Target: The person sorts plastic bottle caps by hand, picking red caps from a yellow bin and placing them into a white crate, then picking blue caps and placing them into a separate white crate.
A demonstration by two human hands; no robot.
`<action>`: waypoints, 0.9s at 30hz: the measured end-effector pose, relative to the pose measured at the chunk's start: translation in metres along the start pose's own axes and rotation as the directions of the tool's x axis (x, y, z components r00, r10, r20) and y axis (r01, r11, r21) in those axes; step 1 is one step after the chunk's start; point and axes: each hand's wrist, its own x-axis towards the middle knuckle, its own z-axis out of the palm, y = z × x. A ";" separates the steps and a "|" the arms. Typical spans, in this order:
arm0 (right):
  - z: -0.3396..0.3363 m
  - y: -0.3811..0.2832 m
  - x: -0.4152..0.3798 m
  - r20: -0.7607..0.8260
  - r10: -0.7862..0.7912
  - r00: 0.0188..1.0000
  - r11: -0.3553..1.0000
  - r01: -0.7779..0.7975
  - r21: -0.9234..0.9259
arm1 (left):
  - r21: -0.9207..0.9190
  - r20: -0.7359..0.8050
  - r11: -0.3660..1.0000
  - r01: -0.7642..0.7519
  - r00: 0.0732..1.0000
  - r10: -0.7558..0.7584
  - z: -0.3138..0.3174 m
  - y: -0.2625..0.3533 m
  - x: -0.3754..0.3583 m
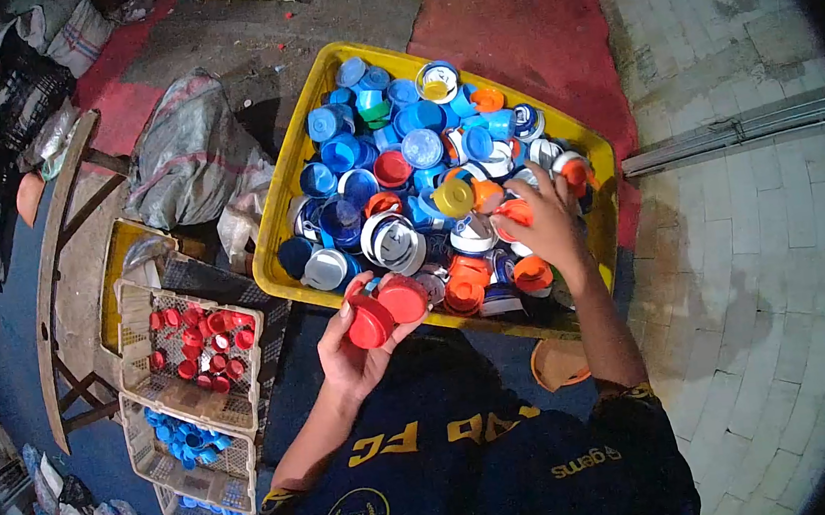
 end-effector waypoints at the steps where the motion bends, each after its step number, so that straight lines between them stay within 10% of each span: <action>1: 0.002 0.004 -0.002 -0.035 -0.005 0.999 1.000 0.005 -0.019 | 0.003 -0.004 1.000 0.000 1.000 0.000 0.002 0.001 0.000; 8: -0.001 -0.038 0.032 -0.351 -0.091 0.932 0.991 0.118 0.057 | 0.026 -0.023 0.999 -0.027 0.999 0.027 0.005 0.001 0.001; 16: 0.068 -0.117 0.086 -0.080 -0.279 0.957 0.958 0.272 -0.088 | -0.026 -0.006 0.991 -0.134 0.991 0.134 0.012 0.001 0.006; 22: 0.055 -0.120 0.071 -0.293 -0.178 0.939 0.975 0.209 0.077 | 0.040 -0.050 0.973 -0.228 0.972 0.230 0.011 0.004 0.001; 27: 0.036 -0.107 0.026 -0.280 -0.030 0.959 0.647 0.233 0.726 | 0.020 -0.016 0.972 -0.232 0.972 0.233 0.015 0.003 0.007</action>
